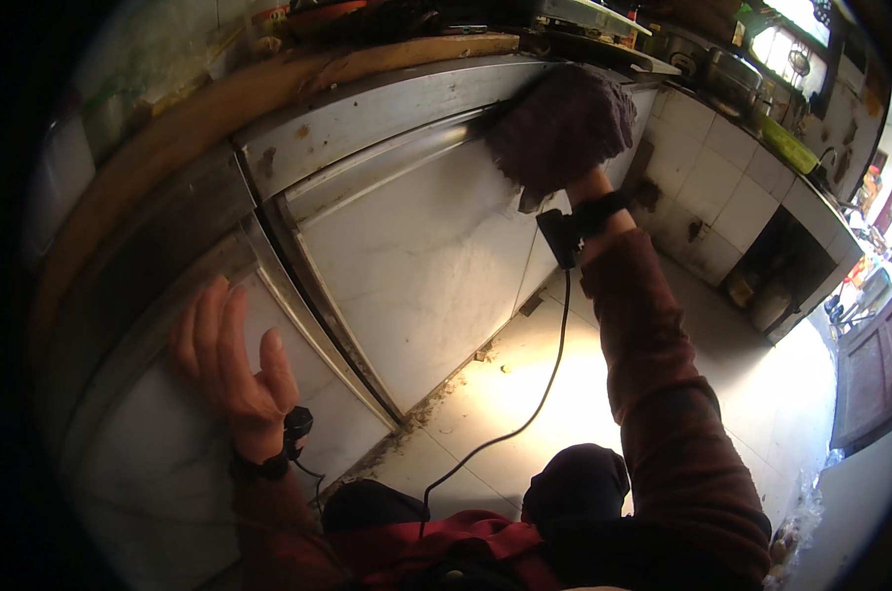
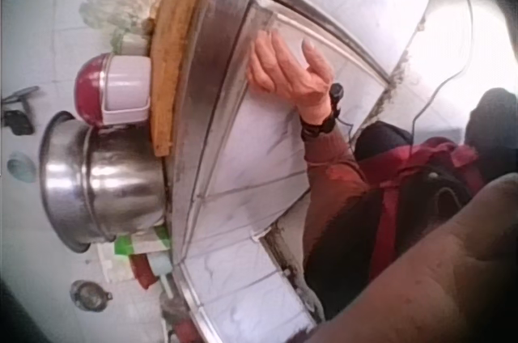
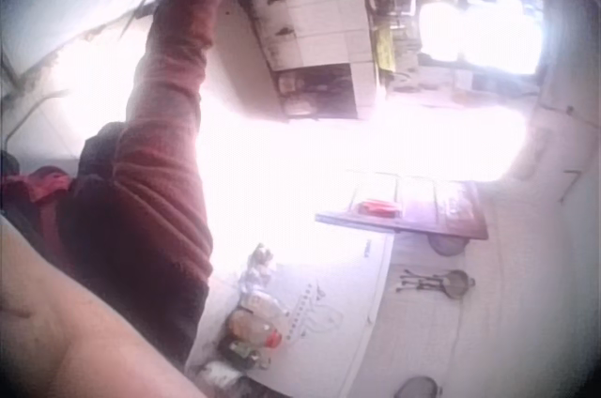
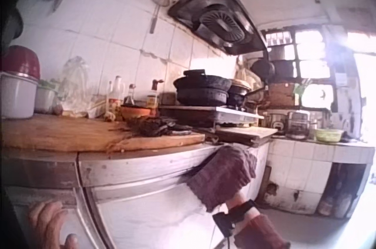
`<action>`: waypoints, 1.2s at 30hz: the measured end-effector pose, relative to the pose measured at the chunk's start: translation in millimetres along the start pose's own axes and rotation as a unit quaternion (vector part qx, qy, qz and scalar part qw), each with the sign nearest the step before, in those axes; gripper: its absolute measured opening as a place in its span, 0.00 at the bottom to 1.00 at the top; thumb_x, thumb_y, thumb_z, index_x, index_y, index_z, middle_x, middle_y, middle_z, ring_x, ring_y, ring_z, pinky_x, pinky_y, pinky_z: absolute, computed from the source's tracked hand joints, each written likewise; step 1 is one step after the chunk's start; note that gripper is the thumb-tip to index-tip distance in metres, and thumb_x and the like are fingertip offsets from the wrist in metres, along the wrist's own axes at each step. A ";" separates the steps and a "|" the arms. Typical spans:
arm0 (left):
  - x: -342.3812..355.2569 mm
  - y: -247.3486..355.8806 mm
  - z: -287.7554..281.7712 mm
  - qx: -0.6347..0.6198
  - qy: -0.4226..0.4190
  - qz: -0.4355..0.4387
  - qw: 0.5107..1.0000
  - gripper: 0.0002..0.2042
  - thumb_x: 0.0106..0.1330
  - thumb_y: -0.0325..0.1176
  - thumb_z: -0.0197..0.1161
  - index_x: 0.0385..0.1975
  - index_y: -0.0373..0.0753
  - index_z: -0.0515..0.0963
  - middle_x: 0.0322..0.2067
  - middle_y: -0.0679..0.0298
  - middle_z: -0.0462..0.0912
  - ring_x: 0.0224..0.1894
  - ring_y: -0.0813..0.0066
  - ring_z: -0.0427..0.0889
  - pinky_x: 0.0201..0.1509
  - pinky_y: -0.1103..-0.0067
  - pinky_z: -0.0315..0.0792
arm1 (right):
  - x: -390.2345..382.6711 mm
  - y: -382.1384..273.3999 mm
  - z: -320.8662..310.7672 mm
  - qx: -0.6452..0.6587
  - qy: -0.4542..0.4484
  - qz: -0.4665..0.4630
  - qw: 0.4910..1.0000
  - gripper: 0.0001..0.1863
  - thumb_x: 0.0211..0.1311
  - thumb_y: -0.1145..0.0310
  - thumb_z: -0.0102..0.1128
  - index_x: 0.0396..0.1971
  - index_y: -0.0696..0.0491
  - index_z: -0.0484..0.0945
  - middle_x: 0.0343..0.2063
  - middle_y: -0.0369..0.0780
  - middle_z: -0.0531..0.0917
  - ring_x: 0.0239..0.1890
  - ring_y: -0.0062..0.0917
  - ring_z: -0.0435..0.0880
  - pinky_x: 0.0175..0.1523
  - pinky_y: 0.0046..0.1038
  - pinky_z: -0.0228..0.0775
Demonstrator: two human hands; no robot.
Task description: The person wipes a white tiled wall and countertop using a cloth. They repeatedly rub the surface with one hand while the other hand rests on the wall for support.
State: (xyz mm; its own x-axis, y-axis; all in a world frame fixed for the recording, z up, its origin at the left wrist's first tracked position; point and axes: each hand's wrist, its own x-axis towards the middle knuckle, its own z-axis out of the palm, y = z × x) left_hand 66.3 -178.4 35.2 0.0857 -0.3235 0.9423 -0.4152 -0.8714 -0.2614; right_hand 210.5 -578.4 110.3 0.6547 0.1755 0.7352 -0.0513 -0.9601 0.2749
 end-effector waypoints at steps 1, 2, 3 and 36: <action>-0.3 0.1 0.1 -0.007 -0.003 -0.001 1.000 0.17 0.69 0.37 0.48 0.49 0.31 0.74 0.51 0.53 0.76 0.54 0.55 0.71 0.58 0.65 0.63 | 2.8 3.1 -6.4 -0.049 -0.042 0.008 0.998 0.19 0.67 0.51 0.45 0.49 0.47 0.72 0.48 0.37 0.76 0.49 0.28 0.73 0.54 0.30 0.68; -0.2 -0.1 -0.3 0.001 -0.005 0.000 1.000 0.18 0.70 0.39 0.48 0.49 0.32 0.74 0.50 0.53 0.76 0.53 0.56 0.72 0.57 0.65 0.64 | 6.5 6.8 -13.6 -0.117 -0.101 0.016 0.988 0.19 0.67 0.51 0.45 0.48 0.47 0.72 0.48 0.37 0.76 0.49 0.28 0.73 0.54 0.30 0.68; -0.3 0.1 -0.2 0.010 -0.005 -0.001 1.000 0.19 0.70 0.41 0.48 0.48 0.32 0.75 0.50 0.54 0.76 0.52 0.56 0.72 0.56 0.65 0.65 | 11.6 12.1 -20.8 -0.202 -0.180 0.015 0.963 0.19 0.67 0.50 0.45 0.48 0.47 0.72 0.48 0.37 0.76 0.49 0.27 0.73 0.54 0.29 0.68; 1.7 4.1 2.9 0.047 0.004 -0.013 0.999 0.14 0.68 0.37 0.52 0.47 0.38 0.76 0.50 0.60 0.76 0.53 0.60 0.71 0.55 0.67 0.64 | 5.9 -21.9 32.1 -0.127 -0.068 0.077 0.987 0.09 0.60 0.62 0.51 0.34 0.49 0.77 0.36 0.40 0.77 0.41 0.27 0.75 0.47 0.28 0.66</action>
State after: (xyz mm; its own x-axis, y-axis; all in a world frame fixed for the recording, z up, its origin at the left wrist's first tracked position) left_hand 67.4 -183.7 35.1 0.0872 -0.2983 0.9505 -0.3261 -0.9101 -0.2557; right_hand 239.7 -563.4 88.8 0.7190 -0.0153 0.6949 -0.3336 -0.8847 0.3257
